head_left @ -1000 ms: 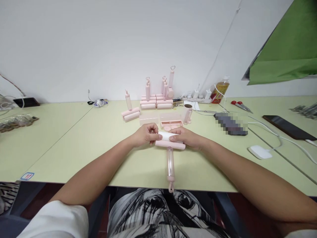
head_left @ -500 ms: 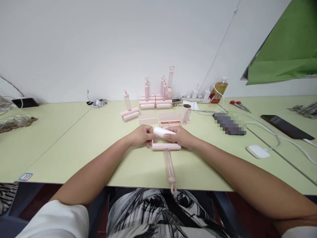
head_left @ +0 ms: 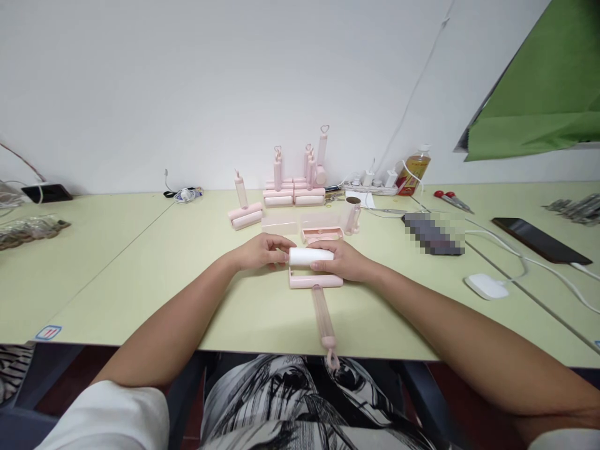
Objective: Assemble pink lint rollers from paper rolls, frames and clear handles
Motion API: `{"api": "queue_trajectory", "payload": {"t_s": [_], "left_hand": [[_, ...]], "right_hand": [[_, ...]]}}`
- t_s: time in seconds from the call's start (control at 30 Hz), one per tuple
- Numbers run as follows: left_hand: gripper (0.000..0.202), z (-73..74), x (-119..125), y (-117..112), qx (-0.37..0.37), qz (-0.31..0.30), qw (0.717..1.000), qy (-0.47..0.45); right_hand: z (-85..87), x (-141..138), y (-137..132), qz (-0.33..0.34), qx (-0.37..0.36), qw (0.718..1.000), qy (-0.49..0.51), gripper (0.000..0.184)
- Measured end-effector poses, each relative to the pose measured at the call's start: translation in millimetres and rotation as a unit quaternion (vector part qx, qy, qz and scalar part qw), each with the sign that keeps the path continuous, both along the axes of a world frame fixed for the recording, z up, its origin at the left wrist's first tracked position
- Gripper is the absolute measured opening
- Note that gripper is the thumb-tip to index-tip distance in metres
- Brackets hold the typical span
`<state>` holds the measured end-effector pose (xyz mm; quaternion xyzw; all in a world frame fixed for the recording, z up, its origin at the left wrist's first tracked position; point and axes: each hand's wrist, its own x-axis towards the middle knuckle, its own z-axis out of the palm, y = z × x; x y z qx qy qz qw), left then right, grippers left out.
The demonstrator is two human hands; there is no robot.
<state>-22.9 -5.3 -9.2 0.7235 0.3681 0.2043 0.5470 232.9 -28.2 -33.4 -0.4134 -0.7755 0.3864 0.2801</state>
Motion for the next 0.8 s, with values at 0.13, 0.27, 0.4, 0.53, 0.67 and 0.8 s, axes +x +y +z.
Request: {"api": "queue_trajectory", "payload": {"t_s": [0.13,0.27,0.4,0.53,0.67,0.8], "left_hand": [[0.041,-1.9,-0.1,0.1,-0.012,-0.002,1.0,-0.011],[0.042,-2.9,-0.3,-0.2,-0.025,0.003,1.0,-0.019],[0.037,-3.0,0.2,-0.3,-0.023,0.006,1.0,-0.019],[0.032,-2.9,1.3,-0.8,-0.018,0.004,1.0,-0.012],[0.033,-5.8,1.3,0.3,-0.014,-0.001,1.0,-0.009],[0.036,-8.2,0.6,2.2,0.028,-0.011,1.0,0.01]], "right_hand": [[-2.3,1.3,2.2,0.009,-0.011,1.0,0.011,0.047],[-2.8,1.8,2.5,0.016,-0.008,1.0,0.011,0.046],[-2.5,1.6,2.3,0.021,-0.01,1.0,0.004,0.044],[-1.2,0.7,1.7,0.022,-0.007,1.0,-0.001,0.043],[-0.2,0.4,1.5,0.021,-0.011,1.0,-0.006,0.043],[-1.2,0.9,2.2,0.02,-0.006,1.0,-0.007,0.043]]}}
